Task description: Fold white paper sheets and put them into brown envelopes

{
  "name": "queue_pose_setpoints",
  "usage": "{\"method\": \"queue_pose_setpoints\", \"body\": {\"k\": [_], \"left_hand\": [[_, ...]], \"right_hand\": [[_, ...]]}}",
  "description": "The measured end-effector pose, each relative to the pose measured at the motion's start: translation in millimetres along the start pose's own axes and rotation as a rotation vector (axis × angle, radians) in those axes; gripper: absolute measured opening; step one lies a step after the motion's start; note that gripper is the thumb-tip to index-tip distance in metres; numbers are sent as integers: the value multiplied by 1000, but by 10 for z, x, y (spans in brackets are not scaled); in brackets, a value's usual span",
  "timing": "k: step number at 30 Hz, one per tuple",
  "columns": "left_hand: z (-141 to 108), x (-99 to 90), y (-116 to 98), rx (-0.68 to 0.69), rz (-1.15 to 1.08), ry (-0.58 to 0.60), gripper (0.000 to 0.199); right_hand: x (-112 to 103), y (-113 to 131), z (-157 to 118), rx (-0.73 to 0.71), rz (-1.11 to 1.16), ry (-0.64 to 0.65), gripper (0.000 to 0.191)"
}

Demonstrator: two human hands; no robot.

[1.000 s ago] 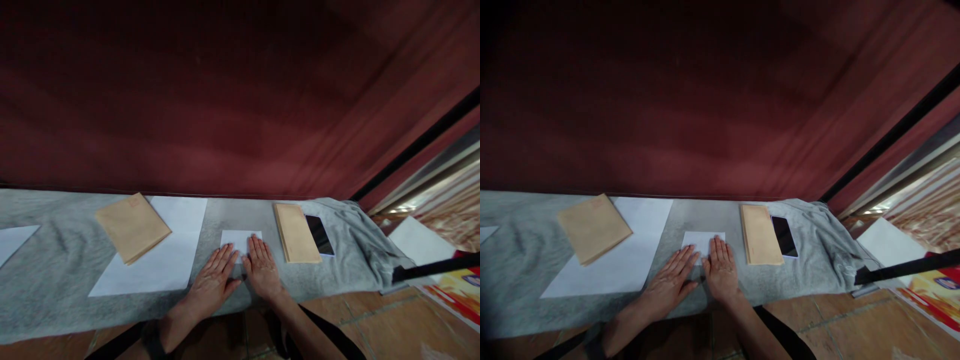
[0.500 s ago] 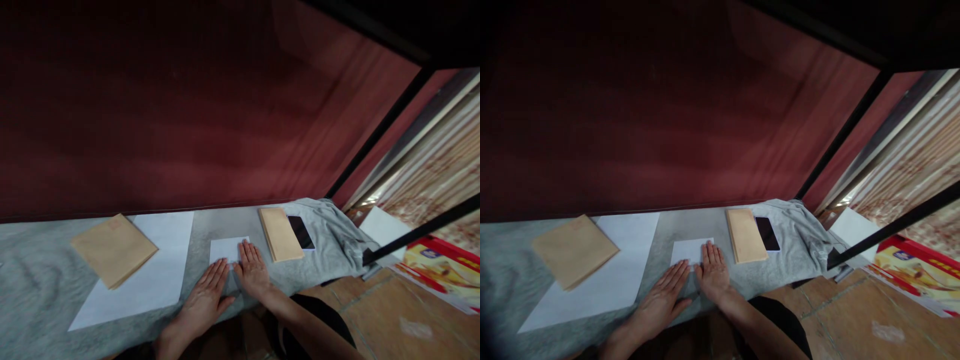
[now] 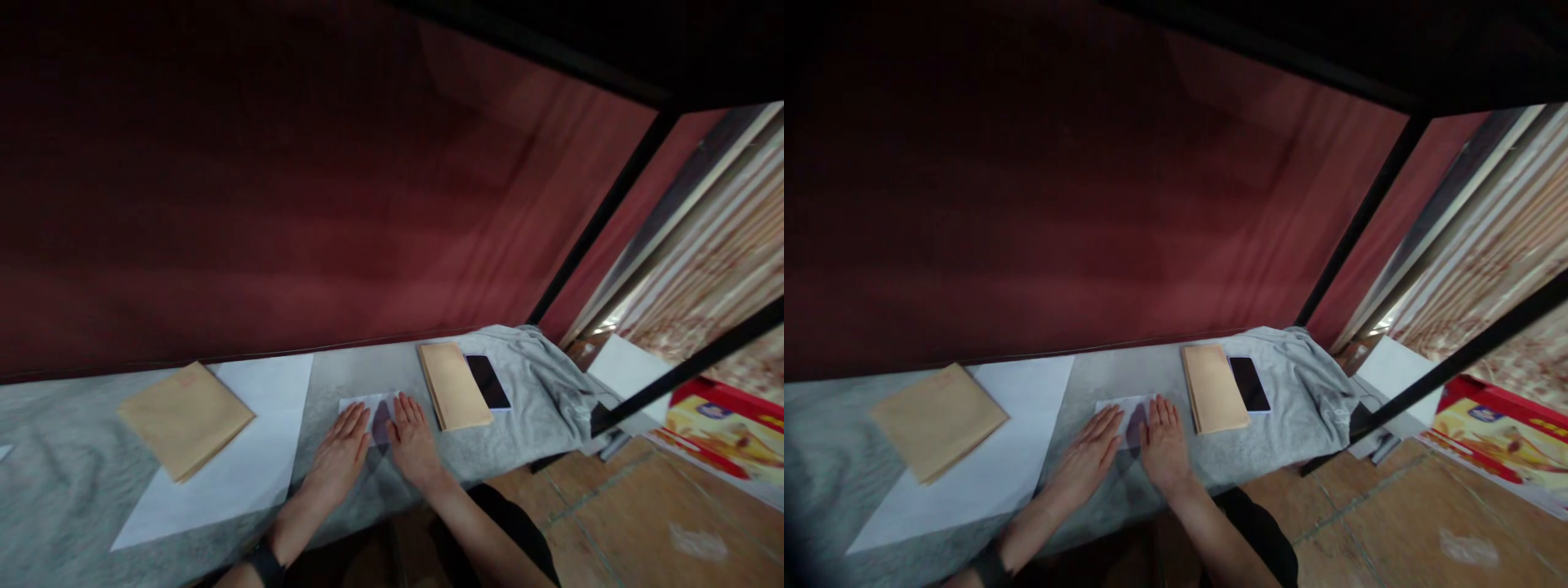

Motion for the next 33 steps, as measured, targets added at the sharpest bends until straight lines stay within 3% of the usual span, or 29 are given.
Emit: {"method": "queue_pose_setpoints", "body": {"k": [5, 9, 18, 33], "left_hand": [[62, 355, -80, 92, 187, -66, 57], [39, 487, -43, 71, 254, -75, 59], [82, 506, 153, -128, 231, -45, 60], [5, 379, 321, -311, 167, 19, 76]], "right_hand": [[265, 312, 171, -75, 173, 82, 50], [381, 329, 198, -56, 157, 117, 50], [261, 137, 187, 8, -15, 11, 55], [141, -184, 59, 23, -120, 32, 68]]}}
Point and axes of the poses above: each hand's wrist, its own z-axis towards the middle knuckle, its own x-axis out of the palm, y = z × x, the point moved 10 cm from there along z, towards the middle knuckle, and after that the axes turned 14 degrees about z, right-handed, at the moved point
